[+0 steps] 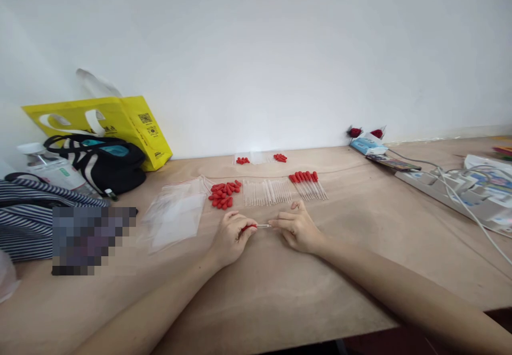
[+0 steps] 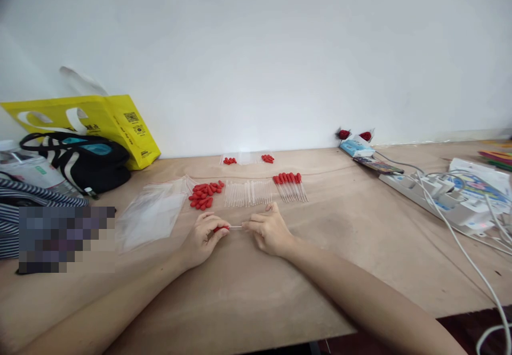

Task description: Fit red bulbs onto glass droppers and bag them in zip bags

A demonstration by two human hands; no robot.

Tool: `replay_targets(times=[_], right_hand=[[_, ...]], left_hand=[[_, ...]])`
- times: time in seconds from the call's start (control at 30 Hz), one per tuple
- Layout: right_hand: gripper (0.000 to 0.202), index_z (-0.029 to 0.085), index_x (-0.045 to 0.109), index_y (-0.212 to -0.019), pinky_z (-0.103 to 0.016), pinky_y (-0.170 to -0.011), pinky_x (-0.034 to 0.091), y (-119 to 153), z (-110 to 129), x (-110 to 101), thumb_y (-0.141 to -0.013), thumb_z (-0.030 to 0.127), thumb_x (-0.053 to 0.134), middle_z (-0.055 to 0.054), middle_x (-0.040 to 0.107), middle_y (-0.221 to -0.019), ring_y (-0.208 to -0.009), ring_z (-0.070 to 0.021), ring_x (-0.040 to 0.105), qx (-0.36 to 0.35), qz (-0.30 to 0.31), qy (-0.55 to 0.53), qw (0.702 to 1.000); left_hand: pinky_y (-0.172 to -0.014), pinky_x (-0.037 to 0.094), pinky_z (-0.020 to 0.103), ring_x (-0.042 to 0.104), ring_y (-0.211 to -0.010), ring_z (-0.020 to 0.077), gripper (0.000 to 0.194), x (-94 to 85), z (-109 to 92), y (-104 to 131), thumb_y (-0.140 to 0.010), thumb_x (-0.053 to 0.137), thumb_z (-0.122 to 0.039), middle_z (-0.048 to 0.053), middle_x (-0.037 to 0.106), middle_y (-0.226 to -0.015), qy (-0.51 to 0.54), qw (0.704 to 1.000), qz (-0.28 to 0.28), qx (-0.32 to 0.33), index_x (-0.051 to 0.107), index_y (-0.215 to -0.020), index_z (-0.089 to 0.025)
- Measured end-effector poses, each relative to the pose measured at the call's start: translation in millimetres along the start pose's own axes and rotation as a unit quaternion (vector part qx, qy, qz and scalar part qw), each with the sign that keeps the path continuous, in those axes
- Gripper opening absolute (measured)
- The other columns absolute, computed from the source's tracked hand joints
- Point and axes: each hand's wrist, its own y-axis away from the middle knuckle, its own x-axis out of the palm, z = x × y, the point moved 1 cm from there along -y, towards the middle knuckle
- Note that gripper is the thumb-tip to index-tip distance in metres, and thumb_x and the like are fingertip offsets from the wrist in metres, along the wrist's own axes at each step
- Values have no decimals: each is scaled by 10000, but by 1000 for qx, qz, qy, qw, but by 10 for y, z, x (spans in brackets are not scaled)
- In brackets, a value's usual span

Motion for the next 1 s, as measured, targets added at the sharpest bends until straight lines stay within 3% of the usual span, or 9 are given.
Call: replay_targets(times=[0.17,0.43,0.63,1.0], right_hand=[[338,213,607,-971,-335,-749,184,0,3,-6,-785,75,361,17,606,-665,-608,-102,488,-43,-28,43,998],[286,174,615,-894,-327,-711,182,-6,-5,-31,-771,75,376,11,606,-655,-587,-99,470,-85,-35,76,993],[227,175,615,-876,-317,-682,184,-22,44,-6,-799,130,407,-6,623,-694,-588,-103,463,-33,-32,10,999],[210,171,582,-801,-295,-684,184,-58,132,19,-851,176,378,-3,644,-728,-646,-107,490,60,51,-76,994]], left_hand=[[-901,329,383,585,-693,144,165,0,-16,3,-829,440,-229,-11,668,-744,39,999,17,-23,592,-767,-219],[-901,311,403,578,-667,133,155,5,-10,18,-837,440,-248,-6,653,-720,23,999,28,22,582,-796,-200],[-890,311,404,575,-654,128,139,5,-45,20,-830,443,-219,-13,635,-698,13,999,8,51,558,-759,-185],[-894,304,404,578,-696,139,126,16,-59,33,-824,448,-212,-2,637,-704,-3,996,7,94,557,-768,-185]])
